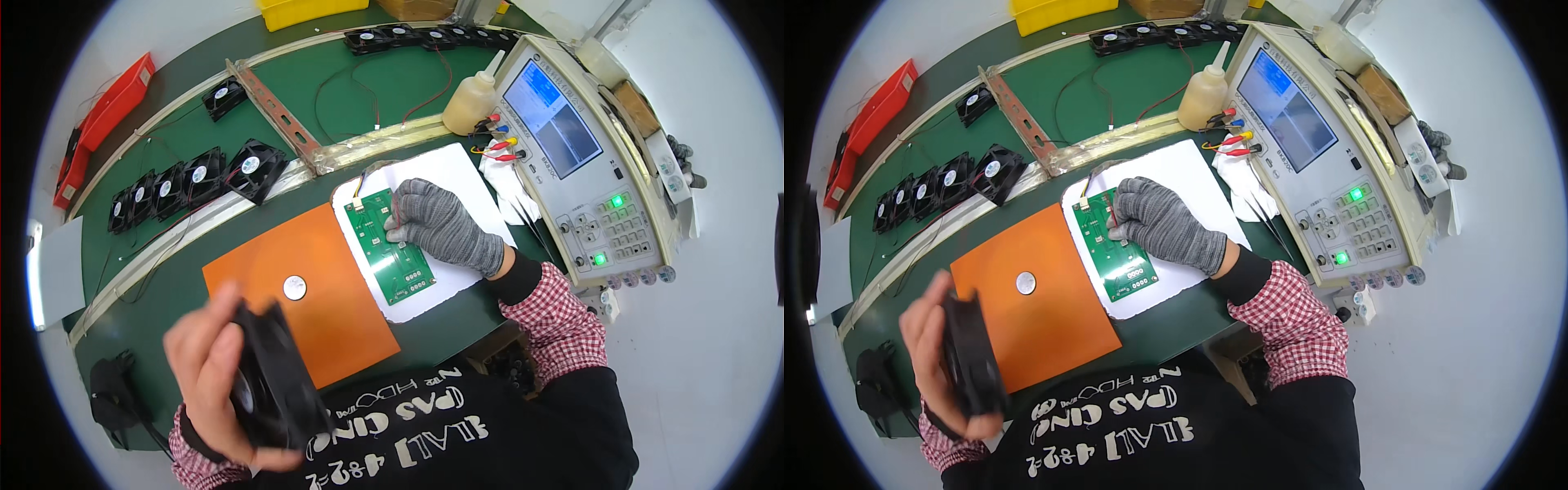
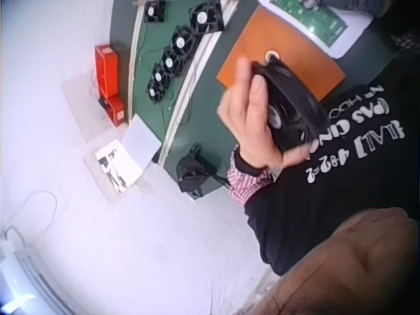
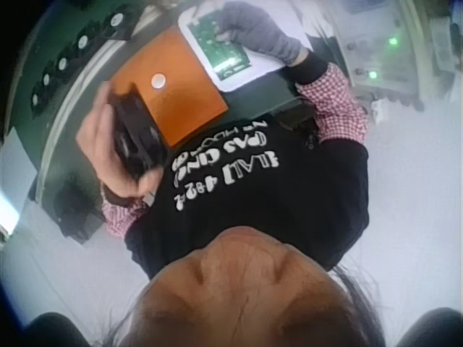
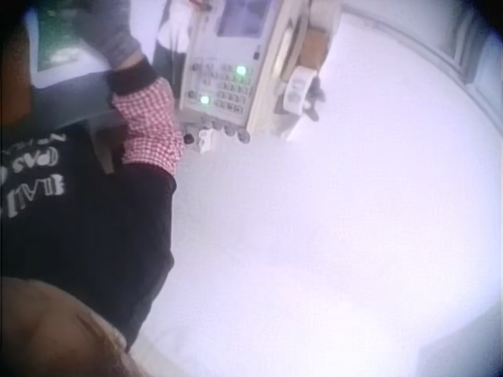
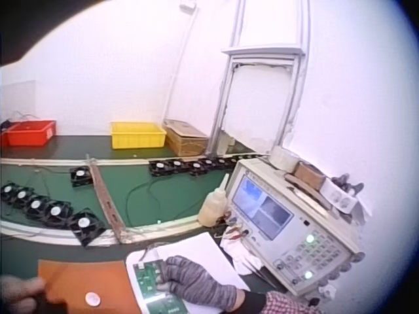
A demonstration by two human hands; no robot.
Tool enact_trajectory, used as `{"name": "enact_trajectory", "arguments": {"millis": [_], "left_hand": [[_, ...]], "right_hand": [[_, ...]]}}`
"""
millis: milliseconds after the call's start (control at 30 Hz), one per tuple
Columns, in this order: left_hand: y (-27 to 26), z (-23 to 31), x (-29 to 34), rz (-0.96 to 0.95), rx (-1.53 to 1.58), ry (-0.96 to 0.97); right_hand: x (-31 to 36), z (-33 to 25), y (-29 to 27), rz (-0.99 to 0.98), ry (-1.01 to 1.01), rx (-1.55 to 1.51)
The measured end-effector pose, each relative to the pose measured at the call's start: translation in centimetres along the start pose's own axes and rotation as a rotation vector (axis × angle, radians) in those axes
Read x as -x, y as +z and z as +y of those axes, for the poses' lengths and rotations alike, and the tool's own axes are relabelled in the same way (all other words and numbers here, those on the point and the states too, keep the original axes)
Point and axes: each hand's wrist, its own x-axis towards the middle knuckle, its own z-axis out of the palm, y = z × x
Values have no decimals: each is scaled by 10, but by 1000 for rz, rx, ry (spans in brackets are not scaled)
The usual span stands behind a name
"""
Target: The person repeatedly picks up small black cooling fans from a green workbench and connects them to a green circuit board using red and black wires. After connecting each fan, the person places it back on the table. The process is repeated for multiple fans throughout the clip.
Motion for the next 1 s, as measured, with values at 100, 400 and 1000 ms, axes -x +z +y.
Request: {"name": "enact_trajectory", "arguments": {"millis": [100,400,1000], "left_hand": [[24,-3,-1,103,915,-236],[45,-24,-19,413,941,-122],[77,-40,-75,-238,219,420]], "right_hand": [[5,2,-9,20,-23,99],[1,-5,4,86,-142,181],[2,-47,0,223,-295,69]]}}
